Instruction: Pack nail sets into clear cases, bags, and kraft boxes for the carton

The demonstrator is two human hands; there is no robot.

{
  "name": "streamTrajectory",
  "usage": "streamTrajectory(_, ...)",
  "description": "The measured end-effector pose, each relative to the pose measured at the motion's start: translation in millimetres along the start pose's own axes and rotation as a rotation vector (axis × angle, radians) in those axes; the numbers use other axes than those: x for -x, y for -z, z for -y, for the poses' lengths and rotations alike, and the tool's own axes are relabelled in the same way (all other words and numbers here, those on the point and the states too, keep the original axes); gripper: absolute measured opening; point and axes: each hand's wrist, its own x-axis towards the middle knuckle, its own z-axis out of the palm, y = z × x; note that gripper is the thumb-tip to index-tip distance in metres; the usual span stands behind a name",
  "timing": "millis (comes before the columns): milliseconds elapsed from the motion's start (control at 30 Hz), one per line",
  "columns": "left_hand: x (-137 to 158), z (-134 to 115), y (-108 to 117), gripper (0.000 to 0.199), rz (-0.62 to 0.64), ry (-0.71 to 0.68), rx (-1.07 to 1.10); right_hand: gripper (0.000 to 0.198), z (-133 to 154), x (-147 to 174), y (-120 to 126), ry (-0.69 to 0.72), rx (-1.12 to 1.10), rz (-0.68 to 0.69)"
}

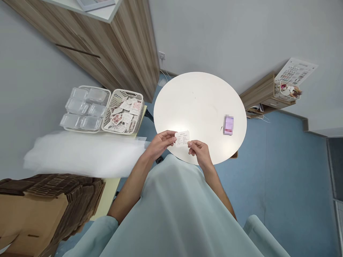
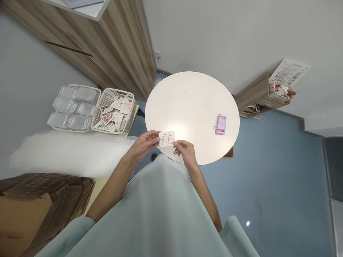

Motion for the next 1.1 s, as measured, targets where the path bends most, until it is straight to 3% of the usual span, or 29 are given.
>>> streamTrajectory(133,2,-4,1,0.057,0.156,0.015,0.134,0.040,-3,-5,0,-0.123,-0.148,0.204)
streamTrajectory(267,3,-5,-4,0.074,0.257,0.048,0.171,0.040,-5,-6,-5,-0.152,-0.170,0.232)
streamTrajectory(333,2,-4,-6,0.074,0.230,0.047,0.157,0.040,-5,-7,-7,-0.127,-0.105,0.184)
streamTrajectory(500,-3,1,-11,0.073,0.046,0.036,0.075,0.035,3,-1,-11,0.032,0.198,-0.087)
streamTrajectory(733,-6,9,-18,0.072,-0.108,0.013,-0.010,0.029,10,14,-27,0.357,0.472,-0.099)
streamTrajectory(833,-5,9,-20,0.074,-0.123,-0.002,-0.028,0.029,2,13,-30,0.424,0.595,-0.153)
streamTrajectory(967,-4,8,-18,0.071,-0.137,-0.036,-0.076,0.029,-1,9,-20,0.389,0.539,-0.225)
streamTrajectory(1100,-3,8,-12,0.059,-0.210,-0.065,-0.145,0.033,3,4,-4,0.173,0.285,-0.151)
